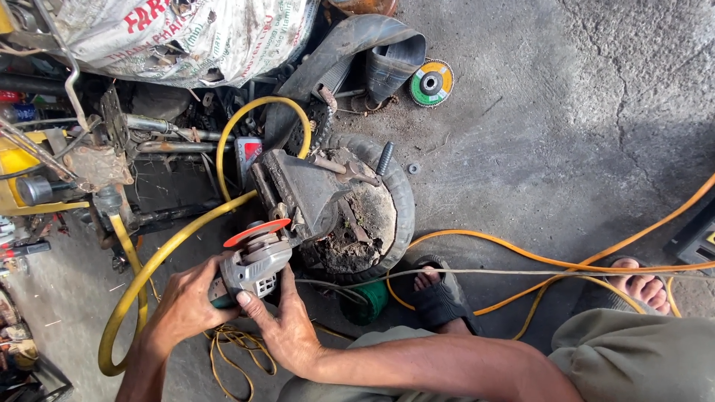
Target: Using an angle grinder to smooth or shape a metal component on a motorcycle frame.
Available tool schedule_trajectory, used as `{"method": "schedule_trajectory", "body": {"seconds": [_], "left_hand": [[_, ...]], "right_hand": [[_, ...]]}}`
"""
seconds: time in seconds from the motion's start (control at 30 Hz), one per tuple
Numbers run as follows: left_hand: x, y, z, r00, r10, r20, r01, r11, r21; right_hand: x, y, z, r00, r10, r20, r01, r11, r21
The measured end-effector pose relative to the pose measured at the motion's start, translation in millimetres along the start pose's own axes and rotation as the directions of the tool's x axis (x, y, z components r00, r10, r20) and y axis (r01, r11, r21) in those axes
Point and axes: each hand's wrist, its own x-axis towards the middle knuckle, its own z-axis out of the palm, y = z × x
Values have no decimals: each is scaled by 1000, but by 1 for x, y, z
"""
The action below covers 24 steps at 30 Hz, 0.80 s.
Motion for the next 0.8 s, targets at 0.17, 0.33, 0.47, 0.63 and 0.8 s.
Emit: {"method": "schedule_trajectory", "body": {"seconds": [0.17, 0.33, 0.47, 0.63, 0.8], "left_hand": [[-28, -18, 8, 977, 5, -211, -6, 1000, -5], [-55, -2, 13, 879, -475, -42, 449, 854, -262], [-54, 47, 15, 872, -484, -70, 418, 812, -407], [-54, 72, 38, 859, -496, -129, 360, 762, -538], [-49, 89, 20, 849, -514, -121, 406, 782, -473]], "right_hand": [[-7, -19, 4, 992, -87, 91, 92, 995, -50], [-13, -21, 17, 990, -84, 111, 93, 992, -82], [-14, -16, 12, 990, 30, 135, -17, 995, -96], [-14, -19, 1, 988, 93, 126, -83, 993, -84], [-11, -26, -11, 985, 110, 131, -77, 969, -235]]}}
